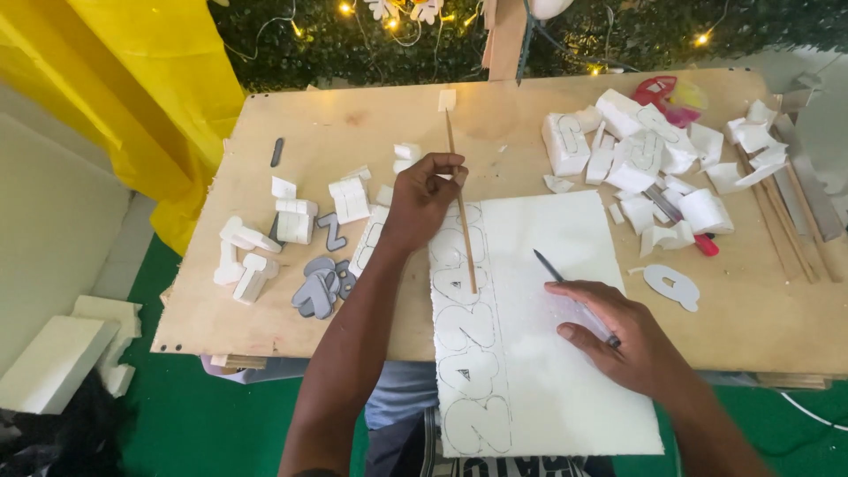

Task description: Tracing the outlines of numbers and shapes onto a foam board using a pen.

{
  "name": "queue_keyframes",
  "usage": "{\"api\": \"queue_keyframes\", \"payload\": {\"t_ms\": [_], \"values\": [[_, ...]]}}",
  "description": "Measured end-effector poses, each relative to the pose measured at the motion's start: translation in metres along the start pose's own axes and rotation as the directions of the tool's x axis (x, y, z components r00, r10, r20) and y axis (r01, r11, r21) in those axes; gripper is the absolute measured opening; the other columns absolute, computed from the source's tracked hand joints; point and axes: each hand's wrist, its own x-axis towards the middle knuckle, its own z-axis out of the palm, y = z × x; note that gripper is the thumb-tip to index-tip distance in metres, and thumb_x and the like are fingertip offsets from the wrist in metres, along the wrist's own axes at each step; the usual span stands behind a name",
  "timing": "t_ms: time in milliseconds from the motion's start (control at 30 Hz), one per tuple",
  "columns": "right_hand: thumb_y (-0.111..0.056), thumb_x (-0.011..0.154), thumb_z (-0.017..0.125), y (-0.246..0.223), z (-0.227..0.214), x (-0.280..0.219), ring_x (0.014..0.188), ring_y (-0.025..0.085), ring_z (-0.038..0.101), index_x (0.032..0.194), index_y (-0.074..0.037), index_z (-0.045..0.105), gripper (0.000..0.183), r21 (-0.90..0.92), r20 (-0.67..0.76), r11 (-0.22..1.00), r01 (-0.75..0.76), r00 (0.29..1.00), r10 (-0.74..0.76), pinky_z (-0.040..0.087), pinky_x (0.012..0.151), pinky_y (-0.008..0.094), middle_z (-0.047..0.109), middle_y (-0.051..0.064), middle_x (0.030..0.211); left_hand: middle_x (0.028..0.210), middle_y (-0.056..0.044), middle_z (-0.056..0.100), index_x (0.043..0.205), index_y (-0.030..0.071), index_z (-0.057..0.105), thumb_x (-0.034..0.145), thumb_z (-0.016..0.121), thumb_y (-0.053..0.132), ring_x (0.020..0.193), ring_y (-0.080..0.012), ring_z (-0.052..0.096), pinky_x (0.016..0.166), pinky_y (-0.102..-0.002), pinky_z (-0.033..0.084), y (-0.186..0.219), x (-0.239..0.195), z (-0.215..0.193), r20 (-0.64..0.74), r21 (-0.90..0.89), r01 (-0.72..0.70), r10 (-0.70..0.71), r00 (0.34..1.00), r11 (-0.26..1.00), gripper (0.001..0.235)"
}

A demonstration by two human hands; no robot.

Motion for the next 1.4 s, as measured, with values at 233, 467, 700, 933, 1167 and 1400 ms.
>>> {"api": "queue_keyframes", "payload": {"t_ms": [233, 467, 700, 933, 1167, 1400], "values": [[-0.018, 0.093, 0.065, -0.009, -0.011, -0.007, 0.124, 0.022, 0.070, 0.139, -0.012, 0.062, 0.047, 0.021, 0.018, 1.000, 0.023, 1.000, -0.024, 0.055, 0.100, 0.033, 0.069, 0.010, 0.139, 0.093, 0.000, 0.065, 0.104, 0.007, 0.067, 0.096, 0.070, 0.007, 0.059, -0.0022, 0.049, 0.068, -0.024, 0.052, 0.029, -0.014, 0.002, -0.006, -0.102, -0.124, 0.124, 0.992, 0.987, 0.008], [-0.020, 0.098, 0.056, -0.035, -0.007, -0.006, 0.116, 0.022, 0.076, 0.132, -0.005, 0.062, 0.037, 0.076, -0.041, 0.990, 0.117, 0.993, -0.114, 0.056, 0.103, 0.036, 0.075, 0.010, 0.130, 0.097, -0.004, 0.069, 0.100, 0.011, 0.062, 0.097, 0.071, 0.009, 0.073, -0.0120, 0.068, 0.068, -0.024, 0.059, 0.062, -0.069, 0.025, 0.140, -0.123, -0.228, 0.245, 0.959, 0.966, 0.010], [-0.005, 0.085, 0.076, -0.033, 0.017, -0.005, 0.077, 0.022, 0.083, 0.114, 0.000, 0.067, 0.031, 0.228, -0.206, 0.964, 0.139, 0.974, -0.092, 0.063, 0.068, 0.032, 0.076, 0.012, 0.086, 0.100, -0.017, 0.075, 0.092, 0.006, 0.059, 0.092, 0.074, 0.000, 0.081, -0.0239, 0.077, 0.071, -0.034, 0.062, 0.044, -0.099, 0.061, 0.209, -0.158, -0.308, 0.337, 0.918, 0.938, 0.016], [-0.003, 0.089, 0.070, -0.007, 0.000, -0.022, 0.073, 0.026, 0.082, 0.115, 0.002, 0.068, 0.027, 0.190, -0.324, 0.982, 0.011, 0.944, 0.052, 0.069, 0.068, 0.040, 0.074, 0.016, 0.084, 0.114, -0.028, 0.070, 0.119, -0.001, 0.054, 0.096, 0.072, 0.016, 0.105, -0.0463, 0.072, 0.087, -0.061, 0.059, 0.054, -0.089, 0.046, 0.277, 0.308, -0.371, 0.291, 0.916, 0.876, 0.033], [-0.007, 0.094, 0.064, -0.002, -0.003, -0.034, 0.075, 0.020, 0.075, 0.112, 0.001, 0.066, 0.020, 0.280, -0.390, 0.948, -0.148, 0.885, 0.253, 0.064, 0.077, 0.032, 0.077, 0.016, 0.098, 0.126, -0.018, 0.067, 0.129, 0.001, 0.053, 0.094, 0.062, 0.054, 0.120, -0.0410, 0.060, 0.104, -0.056, 0.039, 0.014, -0.016, 0.041, 0.444, 0.748, -0.438, 0.115, 0.888, 0.499, 0.064], [-0.002, 0.090, 0.067, 0.010, 0.004, -0.041, 0.083, 0.025, 0.077, 0.109, 0.003, 0.070, 0.019, 0.406, -0.437, 0.901, -0.156, 0.832, 0.341, 0.062, 0.088, 0.033, 0.078, 0.017, 0.098, 0.144, -0.013, 0.057, 0.144, 0.010, 0.047, 0.083, 0.067, 0.061, 0.128, -0.0366, 0.055, 0.105, -0.052, 0.037, 0.030, 0.008, 0.055, 0.449, 0.857, -0.277, -0.363, 0.816, 0.435, 0.082]]}}
